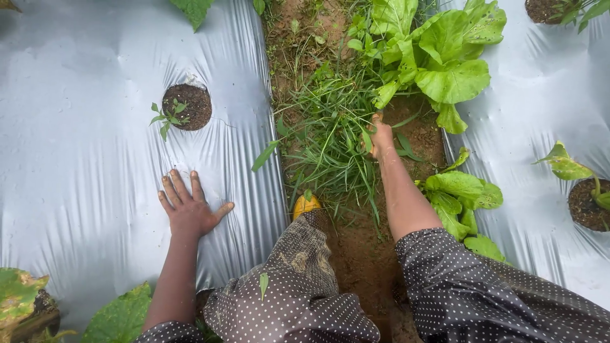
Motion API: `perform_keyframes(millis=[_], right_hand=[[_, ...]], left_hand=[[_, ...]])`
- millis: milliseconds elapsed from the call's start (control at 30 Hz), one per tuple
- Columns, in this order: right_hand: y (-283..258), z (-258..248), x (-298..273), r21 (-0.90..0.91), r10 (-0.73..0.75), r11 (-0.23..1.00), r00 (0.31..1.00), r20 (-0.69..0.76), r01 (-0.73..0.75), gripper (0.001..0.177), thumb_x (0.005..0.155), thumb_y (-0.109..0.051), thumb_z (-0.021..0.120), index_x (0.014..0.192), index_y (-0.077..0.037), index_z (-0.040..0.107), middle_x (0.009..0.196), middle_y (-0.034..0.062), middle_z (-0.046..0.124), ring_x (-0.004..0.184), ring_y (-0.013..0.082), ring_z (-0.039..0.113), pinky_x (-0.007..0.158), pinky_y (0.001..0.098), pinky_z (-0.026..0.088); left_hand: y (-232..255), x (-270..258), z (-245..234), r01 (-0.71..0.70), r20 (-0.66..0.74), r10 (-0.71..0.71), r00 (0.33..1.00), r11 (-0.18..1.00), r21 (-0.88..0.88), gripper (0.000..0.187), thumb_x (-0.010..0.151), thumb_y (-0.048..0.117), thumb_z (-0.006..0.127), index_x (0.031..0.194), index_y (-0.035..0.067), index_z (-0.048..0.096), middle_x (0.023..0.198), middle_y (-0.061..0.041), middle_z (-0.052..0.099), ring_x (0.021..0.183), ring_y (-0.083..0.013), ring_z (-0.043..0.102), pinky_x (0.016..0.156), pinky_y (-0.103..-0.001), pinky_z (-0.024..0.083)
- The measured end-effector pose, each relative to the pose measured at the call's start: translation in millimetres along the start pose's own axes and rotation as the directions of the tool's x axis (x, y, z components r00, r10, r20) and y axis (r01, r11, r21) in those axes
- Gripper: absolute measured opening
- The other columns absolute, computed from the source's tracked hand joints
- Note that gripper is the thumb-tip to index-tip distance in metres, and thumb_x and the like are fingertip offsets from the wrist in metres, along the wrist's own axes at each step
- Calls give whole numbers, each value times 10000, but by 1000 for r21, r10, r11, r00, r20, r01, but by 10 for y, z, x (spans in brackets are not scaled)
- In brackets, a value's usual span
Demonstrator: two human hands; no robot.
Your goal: The person squats in a garden bed and uses a small hand hoe to loosen soil and remove weeds between rows of plants. They repeatedly scrape the soil surface and pull out grass and weeds by hand, gathering the removed vegetation into a pile.
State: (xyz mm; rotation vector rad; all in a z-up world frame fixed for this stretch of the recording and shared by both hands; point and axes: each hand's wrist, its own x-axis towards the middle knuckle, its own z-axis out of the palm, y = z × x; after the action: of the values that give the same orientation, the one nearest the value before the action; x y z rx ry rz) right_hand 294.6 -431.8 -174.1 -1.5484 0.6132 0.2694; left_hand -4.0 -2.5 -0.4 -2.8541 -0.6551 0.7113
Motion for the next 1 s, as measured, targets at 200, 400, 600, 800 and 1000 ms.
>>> perform_keyframes(millis=[200, 400, 600, 800, 1000], right_hand=[[-207, -278, -402, -827, -94, 433, 930, 355, 360, 584, 1131, -350, 296, 1352, 114, 573, 1158, 380, 667, 1181, 539, 610, 1025, 620, 484], [321, -369, 385, -836, -139, 81, 836, 530, 543, 462, 997, -96, 375, 1327, 182, 539, 1079, 405, 699, 1039, 532, 677, 919, 600, 541], [221, -161, 273, -737, 53, 674, 992, 110, 46, 894, 1050, -663, 301, 1203, 130, 685, 1286, 348, 632, 1308, 465, 538, 1104, 532, 427], [352, -191, 610, -782, 47, 620, 993, 113, 59, 706, 1023, -460, 327, 1195, 101, 720, 1221, 331, 677, 1248, 496, 564, 1062, 556, 469], [-311, -32, -656, -691, 105, 718, 994, -3, -78, 857, 967, -716, 430, 1188, 59, 720, 1222, 305, 684, 1235, 438, 612, 1016, 540, 514]], left_hand=[[-9, -1, 74, -6, -21, 6, 1000, 1000, 30, 1342, 719, 1047, 319, 1650, 143, -23, 1681, -259, -130, 1528, -474, -175, 1185, -642, -141], [-6, -30, 60, -2, -6, 2, 1000, 1000, 7, 1338, 718, 1034, 340, 1648, 146, -27, 1681, -256, -139, 1529, -471, -176, 1187, -643, -131], [29, -81, -39, 14, 10, -14, 1000, 1000, 12, 1329, 721, 1026, 351, 1649, 152, -24, 1686, -249, -127, 1535, -462, -165, 1198, -630, -110], [18, -103, -61, 15, 41, -16, 999, 1000, 17, 1347, 710, 1039, 352, 1648, 161, -54, 1686, -248, -118, 1536, -466, -156, 1203, -626, -92], [26, -62, -157, 17, 18, -17, 1000, 1000, 3, 1323, 727, 1021, 341, 1649, 156, -48, 1687, -245, -123, 1537, -463, -163, 1207, -621, -86]])
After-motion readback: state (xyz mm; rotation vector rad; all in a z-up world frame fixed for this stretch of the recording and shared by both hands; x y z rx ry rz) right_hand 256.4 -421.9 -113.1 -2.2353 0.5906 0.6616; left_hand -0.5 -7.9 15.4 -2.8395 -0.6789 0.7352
